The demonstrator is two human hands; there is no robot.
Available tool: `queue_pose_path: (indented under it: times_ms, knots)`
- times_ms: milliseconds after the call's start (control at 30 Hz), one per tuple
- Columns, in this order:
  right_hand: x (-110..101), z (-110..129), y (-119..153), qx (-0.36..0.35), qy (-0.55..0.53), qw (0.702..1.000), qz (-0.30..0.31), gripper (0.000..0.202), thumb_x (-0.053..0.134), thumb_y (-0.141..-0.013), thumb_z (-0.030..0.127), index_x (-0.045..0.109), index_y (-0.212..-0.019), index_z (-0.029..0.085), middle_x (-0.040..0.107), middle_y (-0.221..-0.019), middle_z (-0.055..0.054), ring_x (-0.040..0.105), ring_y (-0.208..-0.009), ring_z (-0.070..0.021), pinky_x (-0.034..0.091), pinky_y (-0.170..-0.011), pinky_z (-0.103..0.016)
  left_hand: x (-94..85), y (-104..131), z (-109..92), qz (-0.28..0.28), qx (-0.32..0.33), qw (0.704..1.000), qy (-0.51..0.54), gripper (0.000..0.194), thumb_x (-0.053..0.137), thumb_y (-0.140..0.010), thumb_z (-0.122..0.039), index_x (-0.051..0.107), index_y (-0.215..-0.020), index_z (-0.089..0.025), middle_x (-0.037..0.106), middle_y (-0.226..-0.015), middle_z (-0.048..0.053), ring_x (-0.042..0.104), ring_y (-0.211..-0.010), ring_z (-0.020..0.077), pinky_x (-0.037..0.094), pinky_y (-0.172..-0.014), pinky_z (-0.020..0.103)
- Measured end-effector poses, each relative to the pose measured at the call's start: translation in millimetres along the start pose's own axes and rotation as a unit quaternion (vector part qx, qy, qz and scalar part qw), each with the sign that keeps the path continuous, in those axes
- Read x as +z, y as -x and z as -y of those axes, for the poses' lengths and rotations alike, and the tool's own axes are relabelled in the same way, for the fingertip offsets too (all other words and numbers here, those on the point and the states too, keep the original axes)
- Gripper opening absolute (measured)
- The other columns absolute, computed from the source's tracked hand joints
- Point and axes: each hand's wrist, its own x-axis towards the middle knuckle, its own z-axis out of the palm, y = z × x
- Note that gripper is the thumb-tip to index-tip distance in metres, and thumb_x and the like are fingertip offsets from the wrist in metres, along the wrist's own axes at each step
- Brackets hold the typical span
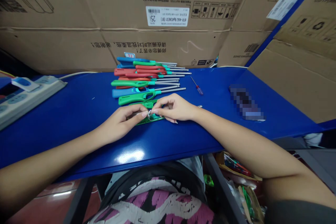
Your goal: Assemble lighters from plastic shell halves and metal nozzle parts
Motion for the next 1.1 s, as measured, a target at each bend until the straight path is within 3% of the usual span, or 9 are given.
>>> queue_pose_path:
  times_ms: [333, 700, 1100]
  knots:
    - [2.0, -0.7, -0.3, 0.009, 0.008, 1.0, -0.018, 0.032, 0.071, -0.086, 0.043, 0.069, -0.088, 0.011, 0.054, -0.053, 0.005, 0.044, -0.035, -0.0042, 0.034, -0.032, -0.017, 3.4, -0.7, 0.5, -0.007, -0.005, 1.0, 0.021, 0.032, 0.05, -0.096, -0.042, 0.064, -0.085, -0.016, 0.054, -0.073, 0.0, 0.047, -0.067, 0.0141, 0.037, -0.062, 0.024]
    - [5.2, -1.0, -2.7, 0.015, 0.016, 0.999, -0.039, 0.033, 0.073, -0.083, 0.044, 0.07, -0.084, 0.011, 0.058, -0.059, 0.004, 0.045, -0.036, -0.0035, 0.034, -0.031, -0.016, 8.4, 0.5, 1.9, -0.025, -0.012, 0.999, 0.025, 0.032, 0.052, -0.096, -0.043, 0.065, -0.088, -0.016, 0.055, -0.072, -0.001, 0.046, -0.063, 0.0124, 0.036, -0.057, 0.023]
    - [-2.6, -1.0, -9.0, 0.034, -0.049, 0.997, -0.054, 0.032, 0.078, -0.078, 0.043, 0.067, -0.078, 0.013, 0.06, -0.053, 0.005, 0.044, -0.032, -0.0033, 0.033, -0.029, -0.016, 3.9, -2.3, 5.9, -0.064, -0.049, 0.995, 0.066, 0.031, 0.07, -0.085, -0.044, 0.072, -0.095, -0.014, 0.071, -0.083, 0.005, 0.06, -0.068, 0.0144, 0.047, -0.063, 0.024]
